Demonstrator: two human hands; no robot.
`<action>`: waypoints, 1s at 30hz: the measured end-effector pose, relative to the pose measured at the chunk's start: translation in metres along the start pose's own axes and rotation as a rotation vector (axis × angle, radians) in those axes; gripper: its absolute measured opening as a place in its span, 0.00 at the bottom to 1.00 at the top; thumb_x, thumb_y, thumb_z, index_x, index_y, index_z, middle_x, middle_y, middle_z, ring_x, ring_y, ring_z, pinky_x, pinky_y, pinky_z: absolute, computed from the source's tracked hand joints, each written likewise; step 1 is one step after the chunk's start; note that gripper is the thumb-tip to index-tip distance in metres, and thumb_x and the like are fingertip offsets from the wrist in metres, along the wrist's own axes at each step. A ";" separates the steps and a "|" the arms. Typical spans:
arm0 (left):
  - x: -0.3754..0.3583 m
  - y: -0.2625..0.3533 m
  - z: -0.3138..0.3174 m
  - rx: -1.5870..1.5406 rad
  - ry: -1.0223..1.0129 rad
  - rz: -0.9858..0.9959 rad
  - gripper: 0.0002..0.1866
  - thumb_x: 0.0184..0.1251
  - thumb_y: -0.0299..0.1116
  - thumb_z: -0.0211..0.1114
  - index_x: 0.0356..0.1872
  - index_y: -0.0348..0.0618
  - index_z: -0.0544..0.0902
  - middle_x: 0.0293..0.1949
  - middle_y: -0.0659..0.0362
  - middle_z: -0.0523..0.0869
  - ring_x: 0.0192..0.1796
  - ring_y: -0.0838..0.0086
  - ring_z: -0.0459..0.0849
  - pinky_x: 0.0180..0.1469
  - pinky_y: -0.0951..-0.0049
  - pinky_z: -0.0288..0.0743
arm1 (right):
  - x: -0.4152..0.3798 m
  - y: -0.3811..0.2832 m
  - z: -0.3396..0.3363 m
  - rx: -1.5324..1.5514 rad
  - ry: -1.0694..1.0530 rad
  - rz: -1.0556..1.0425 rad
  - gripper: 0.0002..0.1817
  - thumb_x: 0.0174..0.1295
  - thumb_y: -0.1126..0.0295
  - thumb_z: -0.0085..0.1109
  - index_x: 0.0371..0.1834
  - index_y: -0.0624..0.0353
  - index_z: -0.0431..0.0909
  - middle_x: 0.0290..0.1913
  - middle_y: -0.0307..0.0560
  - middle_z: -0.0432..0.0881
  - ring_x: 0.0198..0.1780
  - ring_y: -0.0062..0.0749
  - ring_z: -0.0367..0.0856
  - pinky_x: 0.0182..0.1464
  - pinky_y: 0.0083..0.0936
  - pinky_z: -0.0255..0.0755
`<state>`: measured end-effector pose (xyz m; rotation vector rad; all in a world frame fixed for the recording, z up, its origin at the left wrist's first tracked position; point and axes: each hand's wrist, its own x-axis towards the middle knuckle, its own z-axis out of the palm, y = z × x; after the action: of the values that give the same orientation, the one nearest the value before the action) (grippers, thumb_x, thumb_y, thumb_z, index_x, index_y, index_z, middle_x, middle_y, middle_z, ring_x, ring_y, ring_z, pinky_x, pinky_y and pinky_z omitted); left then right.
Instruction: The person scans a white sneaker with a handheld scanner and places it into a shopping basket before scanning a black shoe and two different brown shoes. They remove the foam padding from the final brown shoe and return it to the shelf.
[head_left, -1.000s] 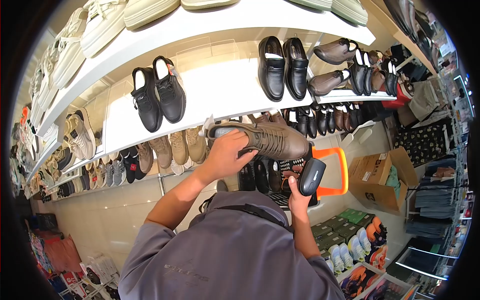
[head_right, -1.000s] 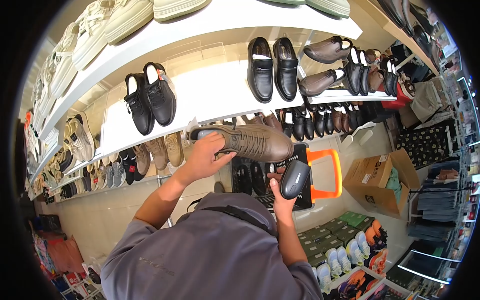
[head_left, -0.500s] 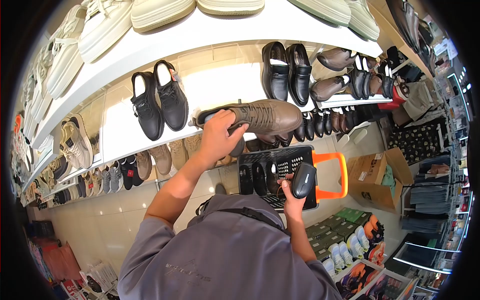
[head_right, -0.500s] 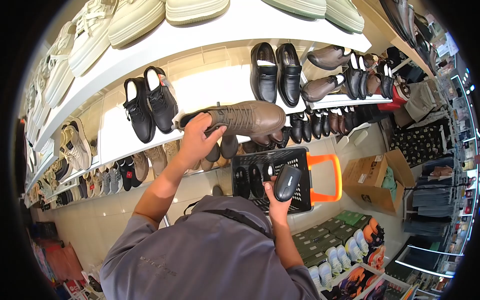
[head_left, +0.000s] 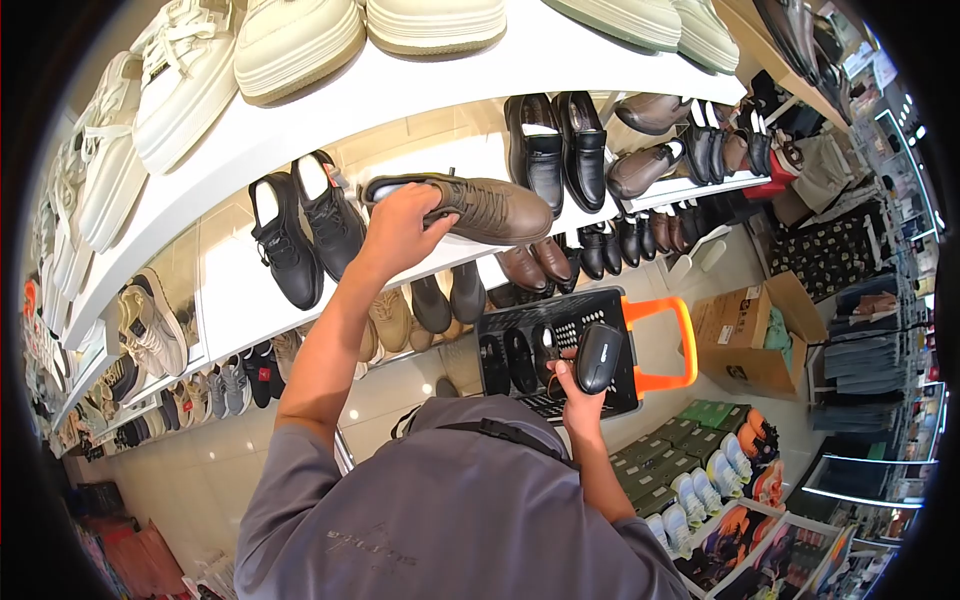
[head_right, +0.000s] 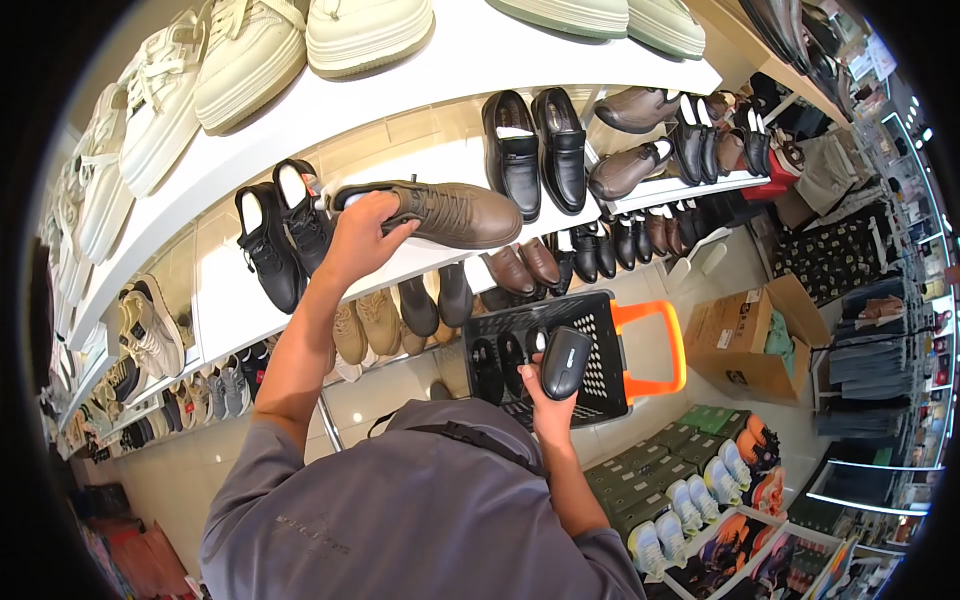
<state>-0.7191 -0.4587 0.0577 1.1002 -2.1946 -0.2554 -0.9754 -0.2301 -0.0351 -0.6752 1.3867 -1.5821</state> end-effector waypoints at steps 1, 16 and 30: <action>0.002 -0.001 0.001 0.004 -0.006 -0.025 0.12 0.56 0.35 0.68 0.28 0.36 0.77 0.26 0.50 0.77 0.34 0.54 0.77 0.36 0.60 0.71 | 0.000 0.002 -0.001 -0.016 0.009 0.007 0.18 0.56 0.78 0.67 0.49 0.67 0.74 0.38 0.44 0.82 0.41 0.26 0.82 0.46 0.22 0.74; 0.002 -0.029 0.048 -0.121 -0.294 -0.563 0.25 0.56 0.52 0.69 0.29 0.34 0.81 0.29 0.45 0.84 0.33 0.58 0.83 0.40 0.61 0.75 | 0.000 0.002 -0.003 -0.064 0.010 0.044 0.16 0.55 0.76 0.70 0.45 0.66 0.77 0.35 0.41 0.83 0.39 0.21 0.80 0.45 0.21 0.73; 0.014 -0.033 0.073 0.131 -0.243 -0.762 0.35 0.50 0.64 0.67 0.22 0.33 0.80 0.25 0.48 0.84 0.30 0.60 0.83 0.37 0.60 0.76 | 0.005 0.010 -0.029 -0.013 -0.016 0.069 0.21 0.56 0.80 0.67 0.53 0.65 0.73 0.43 0.44 0.80 0.41 0.27 0.82 0.48 0.24 0.75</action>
<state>-0.7511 -0.4987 -0.0059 2.0418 -1.9068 -0.6012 -0.9998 -0.2200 -0.0519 -0.6391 1.3951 -1.5119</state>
